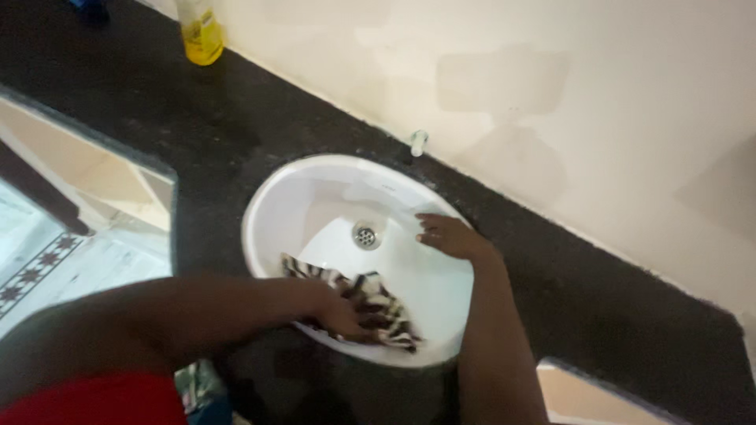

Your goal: The person washes a patterned cloth by hand in a bathroom sink. They repeatedly submerge, scrub, and wring the cloth, then rinse it under running water from the faucet before wringing it out again.

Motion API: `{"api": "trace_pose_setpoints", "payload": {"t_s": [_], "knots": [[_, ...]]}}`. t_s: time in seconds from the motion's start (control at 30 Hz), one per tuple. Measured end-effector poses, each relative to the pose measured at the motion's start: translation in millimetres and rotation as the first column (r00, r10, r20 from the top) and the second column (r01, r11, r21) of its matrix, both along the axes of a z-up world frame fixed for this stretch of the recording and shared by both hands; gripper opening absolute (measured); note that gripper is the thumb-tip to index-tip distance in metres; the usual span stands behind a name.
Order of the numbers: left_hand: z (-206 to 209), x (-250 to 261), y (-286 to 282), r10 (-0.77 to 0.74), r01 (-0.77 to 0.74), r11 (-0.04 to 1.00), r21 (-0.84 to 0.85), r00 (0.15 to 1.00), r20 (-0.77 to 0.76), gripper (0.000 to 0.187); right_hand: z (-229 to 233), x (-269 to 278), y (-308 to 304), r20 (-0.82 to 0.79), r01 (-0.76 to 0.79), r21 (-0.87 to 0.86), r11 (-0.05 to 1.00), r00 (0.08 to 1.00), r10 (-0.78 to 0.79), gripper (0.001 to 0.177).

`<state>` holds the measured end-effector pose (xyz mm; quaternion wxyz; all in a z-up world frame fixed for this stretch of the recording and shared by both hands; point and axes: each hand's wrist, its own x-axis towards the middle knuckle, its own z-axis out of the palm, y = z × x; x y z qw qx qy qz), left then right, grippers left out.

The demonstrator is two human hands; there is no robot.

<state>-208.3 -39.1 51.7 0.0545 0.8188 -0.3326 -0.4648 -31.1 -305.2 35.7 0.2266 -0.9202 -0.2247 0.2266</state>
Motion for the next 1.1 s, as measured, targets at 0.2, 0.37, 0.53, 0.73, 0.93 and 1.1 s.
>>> {"api": "trace_pose_setpoints", "payload": {"t_s": [0.2,0.37,0.53,0.73,0.93,1.1], "knots": [[59.5,-85.0,9.6,0.051,0.002,0.964,-0.265,0.98,0.191,0.076,21.2,-18.8,17.4,0.006,0.053,-0.168,0.984,0.999,-0.053,0.071],[63.2,-97.4,37.7,0.102,0.025,0.946,-0.323,0.923,0.37,0.073,95.6,-94.2,68.1,0.206,0.051,-0.244,0.968,0.978,0.0,0.066],[33.9,-93.4,65.6,0.238,0.003,0.906,-0.423,0.823,0.516,0.077,101.9,-242.7,121.7,0.077,-0.011,-0.017,1.0,0.997,0.012,0.092],[48.5,-103.2,83.2,0.262,-0.115,0.93,-0.349,0.874,0.409,0.068,79.1,-299.3,180.8,-0.008,0.121,-0.239,0.964,0.992,-0.126,0.13],[44.4,-114.9,103.3,0.351,-0.122,0.908,-0.402,0.744,0.568,0.07,44.2,-297.4,185.6,0.179,-0.037,-0.135,0.99,0.982,0.061,0.13],[25.1,-132.2,86.5,0.341,-0.017,0.905,-0.424,0.625,0.702,0.073,37.0,-314.0,153.4,0.34,-0.124,-0.065,0.99,0.93,0.139,0.127]]}}
